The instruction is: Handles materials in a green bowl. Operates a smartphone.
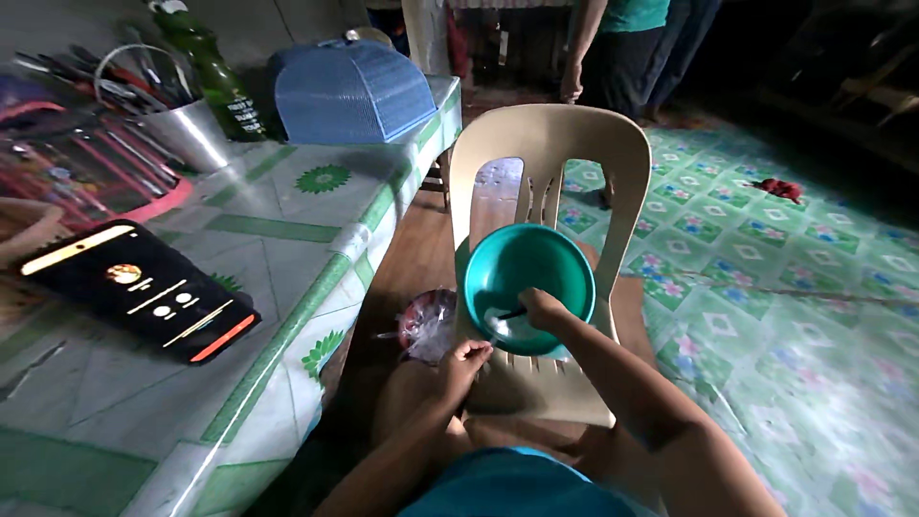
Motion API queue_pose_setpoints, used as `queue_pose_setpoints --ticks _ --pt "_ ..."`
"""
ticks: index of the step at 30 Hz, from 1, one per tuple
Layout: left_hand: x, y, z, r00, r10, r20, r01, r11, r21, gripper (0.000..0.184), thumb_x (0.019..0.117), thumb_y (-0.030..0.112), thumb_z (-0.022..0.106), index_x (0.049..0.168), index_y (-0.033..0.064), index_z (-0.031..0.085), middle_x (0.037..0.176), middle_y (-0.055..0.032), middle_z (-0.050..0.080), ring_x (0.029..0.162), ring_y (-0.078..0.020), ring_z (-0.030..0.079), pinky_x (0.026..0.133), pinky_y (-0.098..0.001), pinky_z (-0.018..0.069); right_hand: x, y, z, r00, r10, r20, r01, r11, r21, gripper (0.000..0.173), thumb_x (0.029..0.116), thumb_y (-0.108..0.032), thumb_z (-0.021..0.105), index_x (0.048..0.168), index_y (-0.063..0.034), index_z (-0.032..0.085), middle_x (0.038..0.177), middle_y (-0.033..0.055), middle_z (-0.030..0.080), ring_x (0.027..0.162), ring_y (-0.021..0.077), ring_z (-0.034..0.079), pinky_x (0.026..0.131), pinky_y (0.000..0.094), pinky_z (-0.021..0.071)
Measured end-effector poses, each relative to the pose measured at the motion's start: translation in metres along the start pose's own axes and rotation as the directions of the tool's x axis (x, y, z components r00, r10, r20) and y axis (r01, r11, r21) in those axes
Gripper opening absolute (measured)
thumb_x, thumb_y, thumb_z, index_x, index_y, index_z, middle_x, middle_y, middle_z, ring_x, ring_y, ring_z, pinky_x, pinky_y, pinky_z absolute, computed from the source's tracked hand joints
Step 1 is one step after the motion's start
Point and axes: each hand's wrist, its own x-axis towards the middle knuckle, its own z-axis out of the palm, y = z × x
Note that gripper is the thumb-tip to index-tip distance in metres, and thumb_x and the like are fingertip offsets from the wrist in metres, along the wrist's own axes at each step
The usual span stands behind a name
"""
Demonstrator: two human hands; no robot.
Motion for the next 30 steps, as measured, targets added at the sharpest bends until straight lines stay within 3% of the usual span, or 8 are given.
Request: queue_pose_setpoints --ticks 14,16,19,23,27,30 --pt "0.004 -0.004 -0.008 0.995 0.001 0.100 -0.003 1.000 0.020 0.014 0.0916 0.014 0.076 0.101 0.0030 0.076 0.100 -0.0038 0.075 0.094 -0.0051 0.070 0.090 -0.0231 0.0575 0.001 -0.003 -0.006 0.999 0.002 0.033 -0.002 1.000 -0.012 0.029 0.0928 -0.003 0.064 0.122 0.0035 0.065 0.128 0.0258 0.063 0.123 0.0427 0.060 0.101 0.0616 0.0496" --pt "0.002 0.004 -0.009 0.990 -0.056 0.130 0.051 0.998 0.044 0.015 0.0923 0.015 0.075 0.102 0.0038 0.076 0.102 -0.0037 0.074 0.096 -0.0059 0.069 0.092 -0.0245 0.0567 -0.009 -0.006 -0.011 1.000 0.016 -0.009 -0.016 1.000 0.005 0.029 0.0936 -0.004 0.063 0.122 0.0006 0.066 0.130 0.0241 0.063 0.124 0.0422 0.060 0.101 0.0631 0.0498" --pt "0.000 0.007 -0.010 0.987 -0.087 0.137 0.078 0.994 0.070 0.017 0.0913 0.016 0.076 0.102 0.0031 0.076 0.101 -0.0046 0.074 0.095 -0.0072 0.069 0.091 -0.0265 0.0567 -0.044 -0.011 -0.025 0.976 0.045 -0.212 -0.035 0.998 0.049 0.027 0.0998 -0.010 0.059 0.125 -0.0053 0.069 0.134 0.0183 0.064 0.131 0.0375 0.056 0.112 0.0595 0.0412" --pt "-0.002 0.000 -0.010 0.985 -0.032 0.172 0.020 0.997 0.074 0.017 0.0899 0.016 0.077 0.099 0.0016 0.076 0.100 -0.0070 0.073 0.094 -0.0088 0.068 0.089 -0.0271 0.0568 -0.081 0.005 -0.013 0.862 0.055 -0.505 -0.031 0.998 0.057 0.023 0.1000 -0.014 0.061 0.118 -0.0081 0.073 0.122 0.0135 0.071 0.122 0.0327 0.063 0.110 0.0584 0.0401" --pt "-0.002 -0.003 -0.004 0.984 0.032 0.175 -0.055 0.990 0.133 0.016 0.0886 0.016 0.078 0.094 0.0016 0.077 0.097 -0.0066 0.073 0.094 -0.0075 0.068 0.090 -0.0253 0.0565 -0.080 0.032 0.026 0.554 -0.077 -0.829 0.134 0.991 -0.002 0.013 0.0900 -0.008 0.069 0.099 -0.0052 0.078 0.095 0.0132 0.075 0.095 0.0337 0.073 0.101 0.0634 0.0475" --pt "-0.001 -0.004 -0.002 0.982 0.051 0.182 -0.083 0.982 0.171 0.016 0.0883 0.017 0.078 0.093 0.0014 0.077 0.096 -0.0070 0.073 0.094 -0.0090 0.068 0.090 -0.0267 0.0559 -0.073 0.041 0.036 0.447 -0.114 -0.887 0.191 0.981 -0.030 0.013 0.0896 -0.010 0.067 0.096 -0.0059 0.078 0.093 0.0109 0.075 0.092 0.0316 0.073 0.100 0.0643 0.0477"
